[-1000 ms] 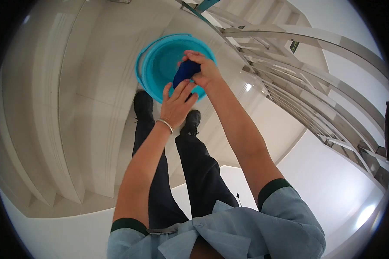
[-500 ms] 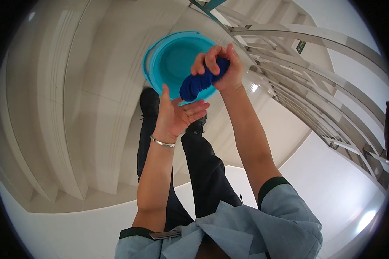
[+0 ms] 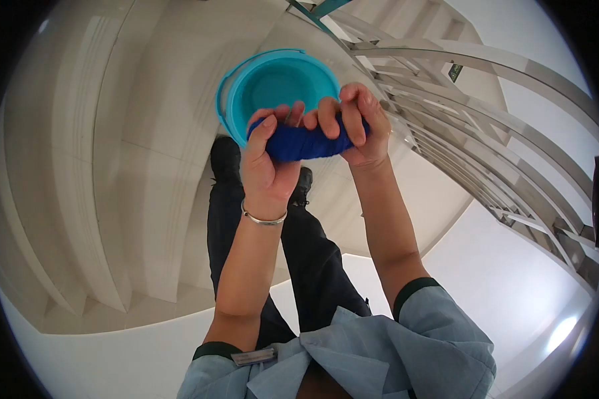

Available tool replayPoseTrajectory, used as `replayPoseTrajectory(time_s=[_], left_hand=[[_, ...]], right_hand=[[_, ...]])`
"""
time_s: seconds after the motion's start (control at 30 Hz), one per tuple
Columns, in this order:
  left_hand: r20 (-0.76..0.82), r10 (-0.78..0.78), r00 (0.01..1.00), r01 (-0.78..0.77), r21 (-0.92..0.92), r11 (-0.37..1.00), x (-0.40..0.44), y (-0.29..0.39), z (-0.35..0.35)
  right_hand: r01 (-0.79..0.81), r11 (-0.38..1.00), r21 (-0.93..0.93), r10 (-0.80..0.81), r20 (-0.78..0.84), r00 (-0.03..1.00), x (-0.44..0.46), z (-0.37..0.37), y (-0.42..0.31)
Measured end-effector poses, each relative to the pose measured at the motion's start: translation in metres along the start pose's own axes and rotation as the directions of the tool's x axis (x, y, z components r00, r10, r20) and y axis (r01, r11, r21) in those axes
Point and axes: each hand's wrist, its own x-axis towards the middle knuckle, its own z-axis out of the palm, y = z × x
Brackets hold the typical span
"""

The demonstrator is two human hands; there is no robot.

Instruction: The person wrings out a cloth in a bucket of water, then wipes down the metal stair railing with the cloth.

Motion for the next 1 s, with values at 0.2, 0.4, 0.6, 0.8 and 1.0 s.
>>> replayPoseTrajectory(time_s=[0.2,0.4,0.6,0.8,1.0], left_hand=[[0.297,0.357,0.886,-0.465,0.553,0.692,-0.010,-0.003,0.039],[0.627,0.394,0.671,-0.739,0.602,0.302,-0.018,-0.028,0.045],[0.737,0.313,0.599,-0.791,0.605,0.089,-0.036,-0.027,0.055],[0.791,0.246,0.560,-0.818,0.574,0.018,-0.048,-0.020,0.051],[0.863,0.215,0.456,-0.877,0.478,-0.058,-0.046,-0.029,0.041]], right_hand=[[-0.239,0.971,-0.015,0.211,-0.418,0.884,0.009,0.000,-0.013],[-0.615,0.778,-0.133,0.499,-0.464,0.732,0.015,-0.001,-0.040],[-0.795,0.594,-0.120,0.694,-0.423,0.583,0.015,0.005,-0.051],[-0.855,0.507,-0.108,0.775,-0.377,0.507,0.022,0.017,-0.043],[-0.919,0.290,-0.266,0.788,-0.479,0.388,0.039,0.035,-0.031]])
